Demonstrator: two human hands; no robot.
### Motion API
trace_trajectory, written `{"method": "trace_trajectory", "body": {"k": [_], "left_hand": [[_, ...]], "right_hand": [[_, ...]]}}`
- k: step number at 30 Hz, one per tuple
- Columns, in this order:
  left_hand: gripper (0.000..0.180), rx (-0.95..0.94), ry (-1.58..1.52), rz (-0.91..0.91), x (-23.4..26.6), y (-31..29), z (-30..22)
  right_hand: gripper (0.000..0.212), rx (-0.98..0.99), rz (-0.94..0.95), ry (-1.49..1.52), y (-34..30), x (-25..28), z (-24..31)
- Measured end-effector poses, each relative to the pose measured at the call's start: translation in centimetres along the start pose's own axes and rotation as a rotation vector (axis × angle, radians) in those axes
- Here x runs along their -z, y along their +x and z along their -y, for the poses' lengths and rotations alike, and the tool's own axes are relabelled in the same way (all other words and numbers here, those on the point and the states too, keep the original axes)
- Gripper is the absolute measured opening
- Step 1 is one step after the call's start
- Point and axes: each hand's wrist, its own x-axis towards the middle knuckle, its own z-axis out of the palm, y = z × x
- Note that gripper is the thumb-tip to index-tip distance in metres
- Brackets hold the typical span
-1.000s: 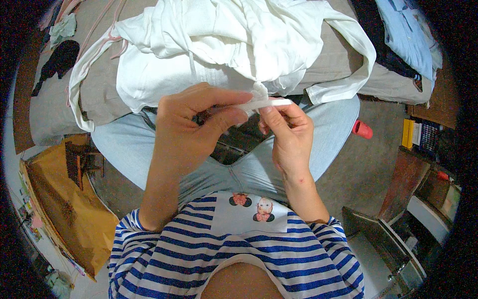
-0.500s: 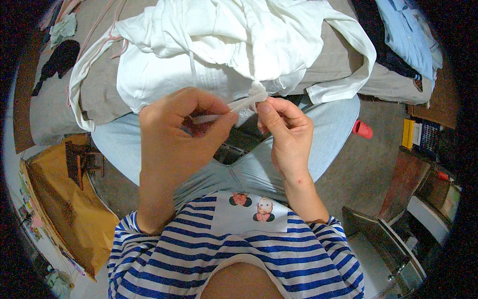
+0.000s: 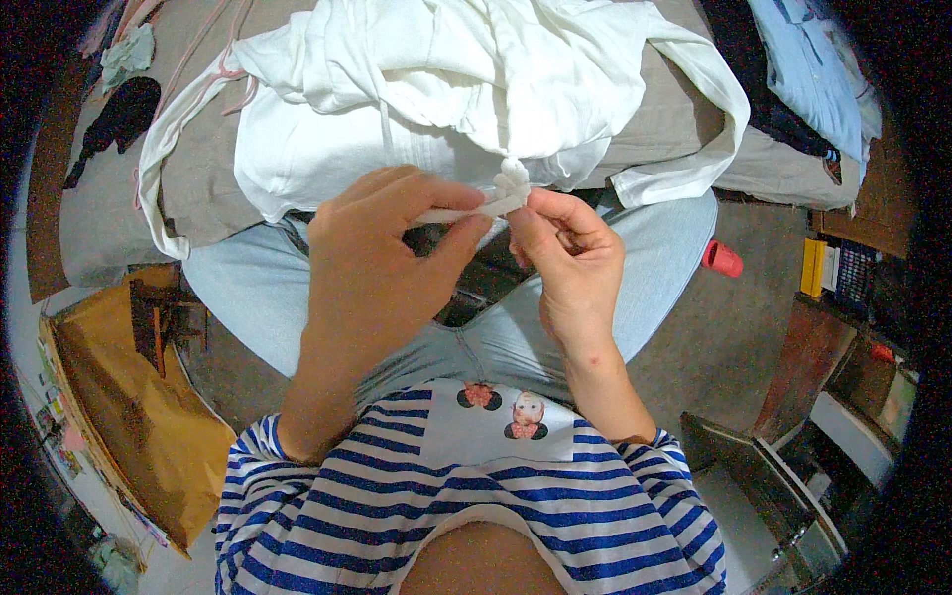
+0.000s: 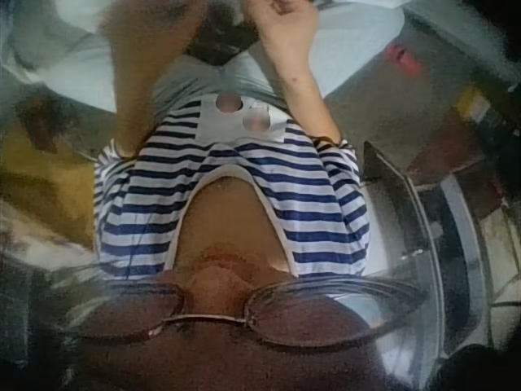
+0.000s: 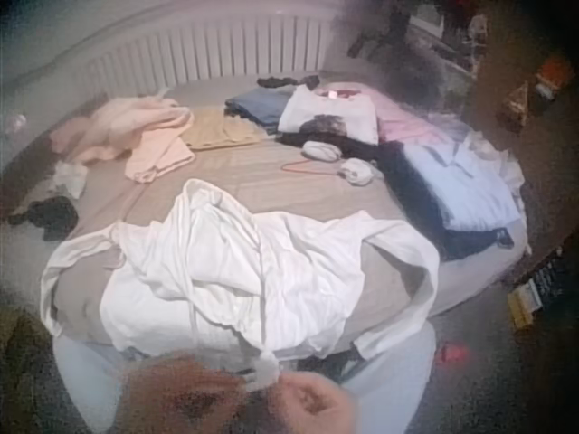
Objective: The person sits on the floor and repeatedly ties and adjusts a knot in a white drawstring attached to a white hoodie. The hands manipulate the string to form and tighten the knot throughout the clip.
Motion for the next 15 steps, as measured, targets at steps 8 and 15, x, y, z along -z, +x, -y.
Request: {"method": "trace_trajectory", "body": {"k": [8,15], "left_hand": [[0.009,0.06,0.082,-0.014,-1.5,0.2,0.0],[0.013,0.213,0.123,0.063,-1.5,0.8,0.0]], "right_hand": [[0.015,0.03,-0.008,0.016,0.0,0.0,-0.1],[0.016,0.04,-0.004,-0.003,0.1,0.2,-0.4]]}}
